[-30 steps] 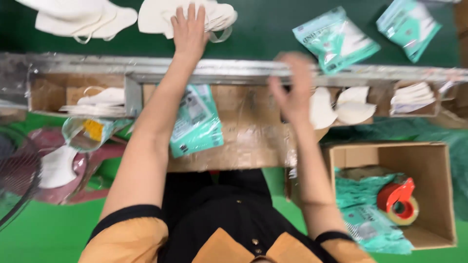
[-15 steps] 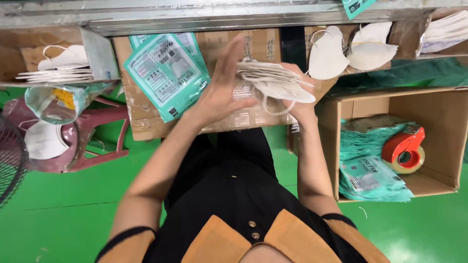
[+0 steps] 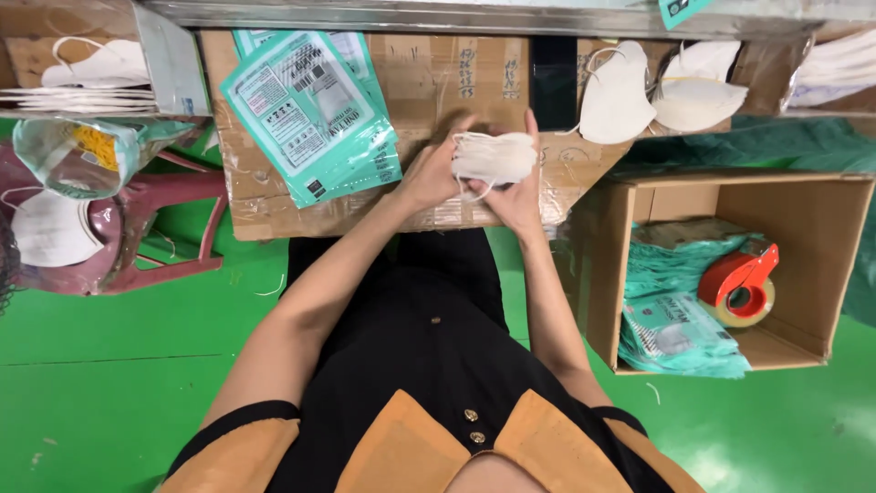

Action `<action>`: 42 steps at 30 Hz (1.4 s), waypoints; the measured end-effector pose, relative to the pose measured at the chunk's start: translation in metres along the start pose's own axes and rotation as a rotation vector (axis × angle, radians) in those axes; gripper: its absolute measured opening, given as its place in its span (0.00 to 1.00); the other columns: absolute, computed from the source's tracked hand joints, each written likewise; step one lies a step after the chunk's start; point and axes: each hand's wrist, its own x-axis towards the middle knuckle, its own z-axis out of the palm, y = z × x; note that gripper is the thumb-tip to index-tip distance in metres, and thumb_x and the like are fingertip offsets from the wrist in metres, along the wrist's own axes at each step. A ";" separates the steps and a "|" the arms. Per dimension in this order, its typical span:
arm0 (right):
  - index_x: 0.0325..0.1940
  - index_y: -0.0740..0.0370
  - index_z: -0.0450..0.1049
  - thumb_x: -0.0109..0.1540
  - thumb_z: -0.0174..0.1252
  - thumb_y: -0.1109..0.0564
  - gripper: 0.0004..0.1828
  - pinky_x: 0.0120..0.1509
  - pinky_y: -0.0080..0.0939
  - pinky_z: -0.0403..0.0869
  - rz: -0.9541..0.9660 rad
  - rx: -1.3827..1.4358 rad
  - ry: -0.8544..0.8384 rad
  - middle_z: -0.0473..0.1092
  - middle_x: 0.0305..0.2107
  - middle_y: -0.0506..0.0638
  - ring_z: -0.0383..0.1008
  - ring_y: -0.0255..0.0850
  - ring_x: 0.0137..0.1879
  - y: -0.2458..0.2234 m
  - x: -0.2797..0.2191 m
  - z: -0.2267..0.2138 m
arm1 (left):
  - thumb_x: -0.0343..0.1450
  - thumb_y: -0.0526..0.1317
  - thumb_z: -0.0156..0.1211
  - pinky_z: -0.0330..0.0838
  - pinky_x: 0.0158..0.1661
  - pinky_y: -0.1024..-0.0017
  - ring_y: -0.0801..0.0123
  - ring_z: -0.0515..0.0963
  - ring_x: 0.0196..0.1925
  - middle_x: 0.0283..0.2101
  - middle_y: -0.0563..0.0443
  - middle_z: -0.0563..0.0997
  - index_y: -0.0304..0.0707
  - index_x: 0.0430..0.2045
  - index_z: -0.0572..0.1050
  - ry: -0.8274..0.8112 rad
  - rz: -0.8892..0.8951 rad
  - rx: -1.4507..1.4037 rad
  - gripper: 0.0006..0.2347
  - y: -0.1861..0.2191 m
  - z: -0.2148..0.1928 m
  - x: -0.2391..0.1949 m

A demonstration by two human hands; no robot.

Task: Packaging white duckbill face masks into printed plastic bags at a workstation.

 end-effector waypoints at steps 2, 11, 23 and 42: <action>0.71 0.63 0.59 0.59 0.67 0.60 0.38 0.73 0.47 0.69 -0.192 -0.420 -0.037 0.56 0.69 0.59 0.68 0.49 0.67 0.029 -0.007 -0.007 | 0.64 0.42 0.63 0.71 0.70 0.63 0.53 0.81 0.65 0.60 0.43 0.81 0.51 0.77 0.55 -0.050 -0.404 -0.050 0.40 -0.003 0.001 -0.003; 0.68 0.70 0.63 0.73 0.48 0.57 0.21 0.67 0.37 0.67 0.080 -0.142 0.375 0.69 0.56 0.54 0.68 0.37 0.61 0.060 -0.010 0.009 | 0.65 0.30 0.69 0.72 0.54 0.59 0.52 0.77 0.54 0.51 0.46 0.78 0.35 0.49 0.75 0.557 0.286 0.666 0.18 0.010 -0.072 -0.079; 0.60 0.67 0.73 0.67 0.63 0.59 0.18 0.56 0.35 0.74 0.354 0.220 -0.165 0.77 0.46 0.50 0.75 0.33 0.51 0.045 0.040 0.116 | 0.63 0.28 0.63 0.74 0.38 0.58 0.48 0.77 0.45 0.39 0.41 0.74 0.32 0.32 0.74 0.423 0.160 0.790 0.07 -0.005 -0.137 -0.087; 0.45 0.65 0.76 0.62 0.69 0.58 0.12 0.53 0.38 0.75 0.165 -0.002 0.202 0.73 0.40 0.49 0.73 0.36 0.47 -0.029 0.054 0.099 | 0.69 0.32 0.65 0.70 0.50 0.64 0.59 0.75 0.48 0.46 0.45 0.75 0.30 0.45 0.71 0.912 0.210 0.180 0.13 0.057 -0.105 -0.086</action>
